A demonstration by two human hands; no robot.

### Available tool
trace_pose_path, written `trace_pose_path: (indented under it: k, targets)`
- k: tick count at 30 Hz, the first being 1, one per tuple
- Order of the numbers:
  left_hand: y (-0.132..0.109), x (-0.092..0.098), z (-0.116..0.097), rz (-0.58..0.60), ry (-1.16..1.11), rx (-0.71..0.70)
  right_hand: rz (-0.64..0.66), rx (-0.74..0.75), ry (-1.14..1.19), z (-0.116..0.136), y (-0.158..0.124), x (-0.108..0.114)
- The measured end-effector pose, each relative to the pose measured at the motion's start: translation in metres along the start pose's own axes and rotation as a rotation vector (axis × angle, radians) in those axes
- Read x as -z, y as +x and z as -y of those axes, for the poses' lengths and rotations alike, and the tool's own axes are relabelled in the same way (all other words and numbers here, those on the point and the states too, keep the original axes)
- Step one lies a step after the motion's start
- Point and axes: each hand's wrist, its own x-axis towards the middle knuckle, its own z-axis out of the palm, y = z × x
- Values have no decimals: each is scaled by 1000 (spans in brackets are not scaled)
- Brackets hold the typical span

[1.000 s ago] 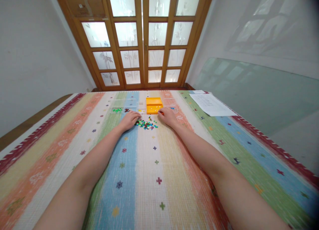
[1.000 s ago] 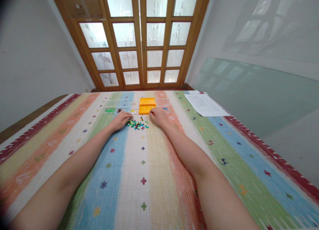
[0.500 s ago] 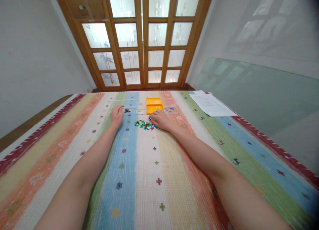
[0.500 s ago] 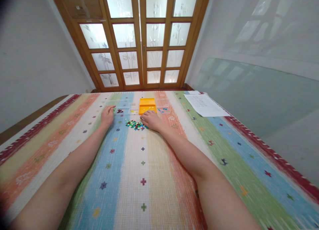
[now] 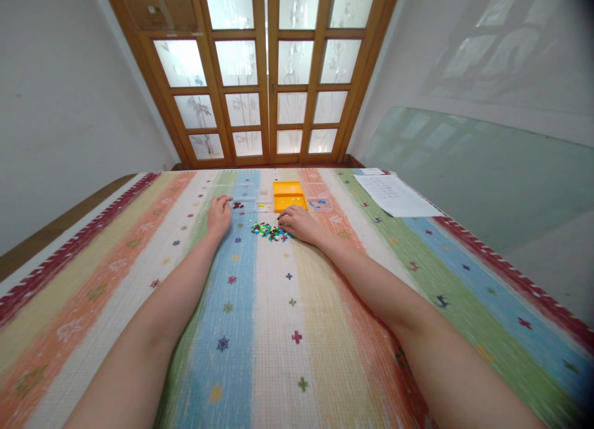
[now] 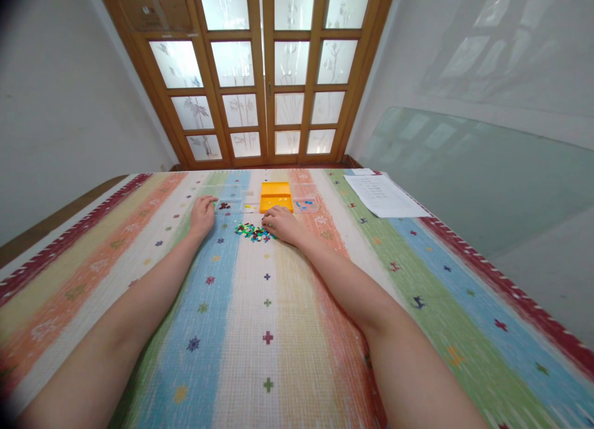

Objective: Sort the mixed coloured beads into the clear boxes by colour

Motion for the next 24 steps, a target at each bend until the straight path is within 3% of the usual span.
trace_pose_path:
  k: [4, 9, 15, 24]
  targets:
    - [-6, -1, -15, 133, 20, -91, -2, 9, -20, 1, 0, 1]
    - [-15, -5, -36, 364, 82, -311, -21, 38, -26, -1, 1, -5]
    - [-27, -10, -63, 503, 135, -527, -80, 34, 7, -9, 1, -10]
    - [-48, -12, -106, 586, 102, -707, -400, -363, -36, -44, 2, -9]
